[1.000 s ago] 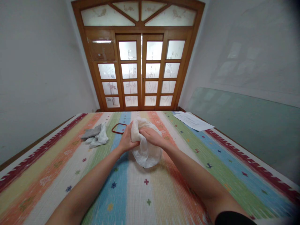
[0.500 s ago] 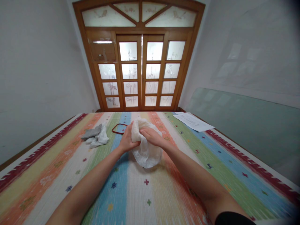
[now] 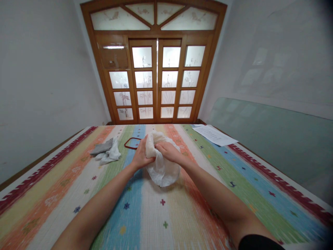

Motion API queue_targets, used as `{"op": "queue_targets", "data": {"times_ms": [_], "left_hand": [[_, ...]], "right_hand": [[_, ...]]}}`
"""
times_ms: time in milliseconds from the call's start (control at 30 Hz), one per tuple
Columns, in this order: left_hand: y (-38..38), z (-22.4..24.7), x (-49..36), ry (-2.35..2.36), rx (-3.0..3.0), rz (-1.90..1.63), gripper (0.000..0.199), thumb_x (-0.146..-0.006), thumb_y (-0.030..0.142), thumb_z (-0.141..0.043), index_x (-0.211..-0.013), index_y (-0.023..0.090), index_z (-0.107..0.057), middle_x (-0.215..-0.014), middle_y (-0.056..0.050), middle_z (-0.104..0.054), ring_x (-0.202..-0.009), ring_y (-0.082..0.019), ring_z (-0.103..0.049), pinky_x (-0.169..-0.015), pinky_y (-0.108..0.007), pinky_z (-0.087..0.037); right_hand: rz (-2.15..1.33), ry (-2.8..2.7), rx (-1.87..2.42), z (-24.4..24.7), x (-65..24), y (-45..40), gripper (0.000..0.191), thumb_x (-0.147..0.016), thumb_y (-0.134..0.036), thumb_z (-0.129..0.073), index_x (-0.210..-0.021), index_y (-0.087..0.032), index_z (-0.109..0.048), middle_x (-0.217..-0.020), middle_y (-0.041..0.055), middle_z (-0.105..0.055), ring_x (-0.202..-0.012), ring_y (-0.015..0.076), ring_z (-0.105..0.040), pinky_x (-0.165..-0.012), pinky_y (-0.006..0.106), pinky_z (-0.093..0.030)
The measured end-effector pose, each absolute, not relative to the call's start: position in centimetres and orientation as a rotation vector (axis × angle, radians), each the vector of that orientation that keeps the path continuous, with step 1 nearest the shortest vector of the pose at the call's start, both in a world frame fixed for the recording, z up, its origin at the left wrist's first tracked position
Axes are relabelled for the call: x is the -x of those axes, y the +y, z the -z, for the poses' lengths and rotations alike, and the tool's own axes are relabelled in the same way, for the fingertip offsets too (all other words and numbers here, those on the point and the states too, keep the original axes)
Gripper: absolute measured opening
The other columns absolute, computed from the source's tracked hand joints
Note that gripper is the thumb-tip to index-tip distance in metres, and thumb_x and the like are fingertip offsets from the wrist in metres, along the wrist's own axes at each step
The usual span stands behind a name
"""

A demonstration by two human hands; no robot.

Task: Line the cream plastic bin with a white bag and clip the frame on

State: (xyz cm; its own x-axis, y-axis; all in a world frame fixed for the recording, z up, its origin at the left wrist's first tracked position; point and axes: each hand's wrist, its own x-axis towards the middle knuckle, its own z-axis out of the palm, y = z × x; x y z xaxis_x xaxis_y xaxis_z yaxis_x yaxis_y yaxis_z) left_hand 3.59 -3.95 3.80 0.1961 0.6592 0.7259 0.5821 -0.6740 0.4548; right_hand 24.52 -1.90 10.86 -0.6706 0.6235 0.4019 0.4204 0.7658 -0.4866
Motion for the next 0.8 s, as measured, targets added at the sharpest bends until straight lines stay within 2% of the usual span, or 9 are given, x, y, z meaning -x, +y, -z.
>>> {"op": "queue_targets", "data": {"times_ms": [200, 533, 800], "left_hand": [[-4.15, -4.01, -3.68, 1.235, -2.353, -1.508, 0.119, -0.065, 0.033, -0.083, -0.163, 0.023, -0.015, -0.156, -0.016, -0.039, -0.145, -0.038, -0.039, -0.122, -0.060, -0.032], [-4.07, -3.96, -3.60, 1.238, -2.364, -1.497, 0.120, -0.066, 0.037, -0.083, -0.163, 0.024, -0.013, -0.157, -0.016, -0.037, -0.145, -0.038, -0.038, -0.122, -0.059, -0.031], [-4.18, -4.14, -3.62, 1.235, -2.366, -1.495, 0.119, -0.066, 0.037, -0.083, -0.163, 0.023, -0.015, -0.156, -0.016, -0.039, -0.144, -0.039, -0.040, -0.121, -0.059, -0.033]], "right_hand": [[-0.482, -2.387, 0.692, -10.55, -24.48, -1.46, 0.041, -0.107, -0.031, -0.036, -0.086, -0.017, -0.068, -0.093, 0.0050, -0.071, -0.086, 0.0164, -0.059, -0.083, 0.029, -0.042], [-0.554, -2.346, 0.659, -10.79, -24.51, -1.65, 0.040, -0.106, -0.032, -0.039, -0.082, -0.017, -0.067, -0.090, 0.0033, -0.070, -0.083, 0.0153, -0.058, -0.079, 0.028, -0.041], [-0.550, -2.374, 0.786, -11.01, -24.67, -1.89, 0.040, -0.106, -0.033, -0.040, -0.081, -0.017, -0.068, -0.089, 0.0037, -0.073, -0.084, 0.0166, -0.062, -0.079, 0.028, -0.042]]}}
